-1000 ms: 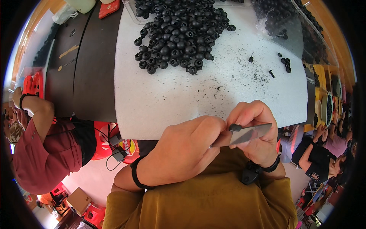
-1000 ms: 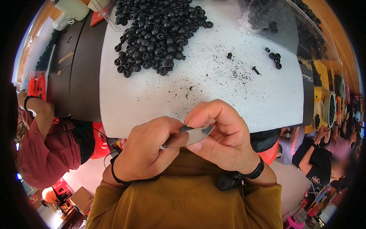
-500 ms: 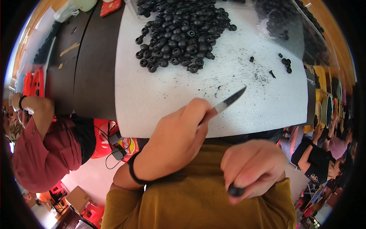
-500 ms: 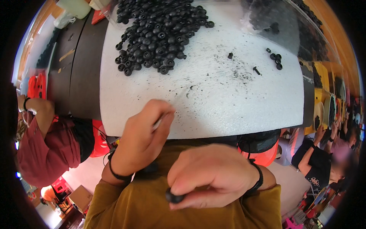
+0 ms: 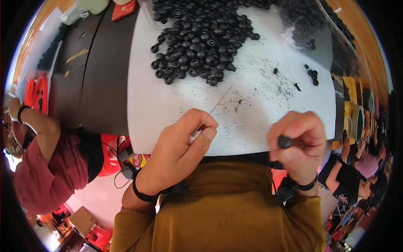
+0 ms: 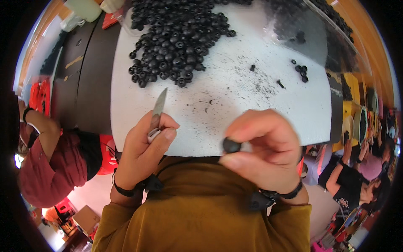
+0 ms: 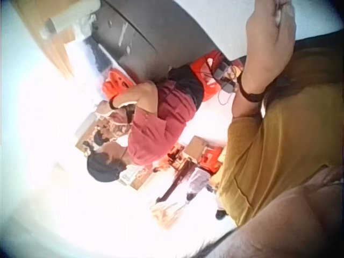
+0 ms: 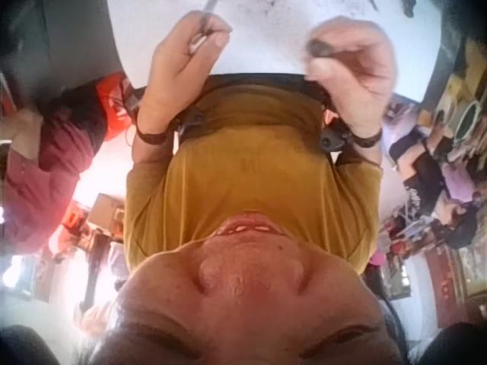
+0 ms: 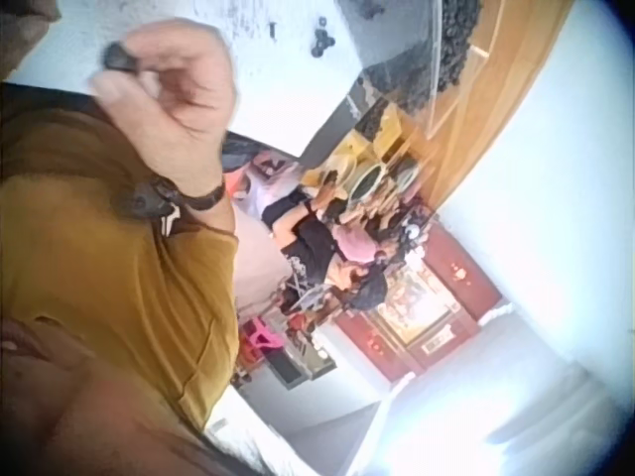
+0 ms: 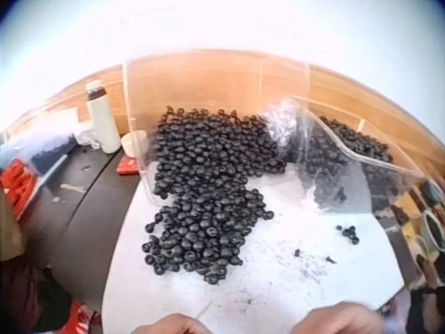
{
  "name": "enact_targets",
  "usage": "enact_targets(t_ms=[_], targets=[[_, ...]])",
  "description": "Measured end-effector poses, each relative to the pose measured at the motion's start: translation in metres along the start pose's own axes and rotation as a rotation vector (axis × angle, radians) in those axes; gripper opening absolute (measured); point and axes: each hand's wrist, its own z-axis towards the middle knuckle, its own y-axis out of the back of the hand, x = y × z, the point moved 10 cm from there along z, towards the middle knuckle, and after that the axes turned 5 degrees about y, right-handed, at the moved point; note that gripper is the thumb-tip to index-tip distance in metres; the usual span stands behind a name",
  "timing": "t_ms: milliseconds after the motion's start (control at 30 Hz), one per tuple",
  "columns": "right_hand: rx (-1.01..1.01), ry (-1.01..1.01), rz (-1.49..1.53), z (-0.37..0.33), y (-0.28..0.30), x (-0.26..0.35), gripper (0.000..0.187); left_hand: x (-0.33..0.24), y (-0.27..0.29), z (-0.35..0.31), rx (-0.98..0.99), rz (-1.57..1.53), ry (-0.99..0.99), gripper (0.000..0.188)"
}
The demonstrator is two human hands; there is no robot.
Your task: Trim or process small black rubber or plastic components using a hand-held knife.
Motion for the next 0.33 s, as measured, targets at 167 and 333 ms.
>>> enact_targets(t_ms=[167,333], targets=[[-0.374,0.354,-0.604,0.019,0.088,0.104,0.028,0.000,0.005,0.007,-0.015,0.023,-0.119,0.009],[-0.349,0.309,-1.349,0.075,0.123,0.157,0.044,-0.010,-0.012,-0.006,0.167,-0.036,-0.225,0.010]])
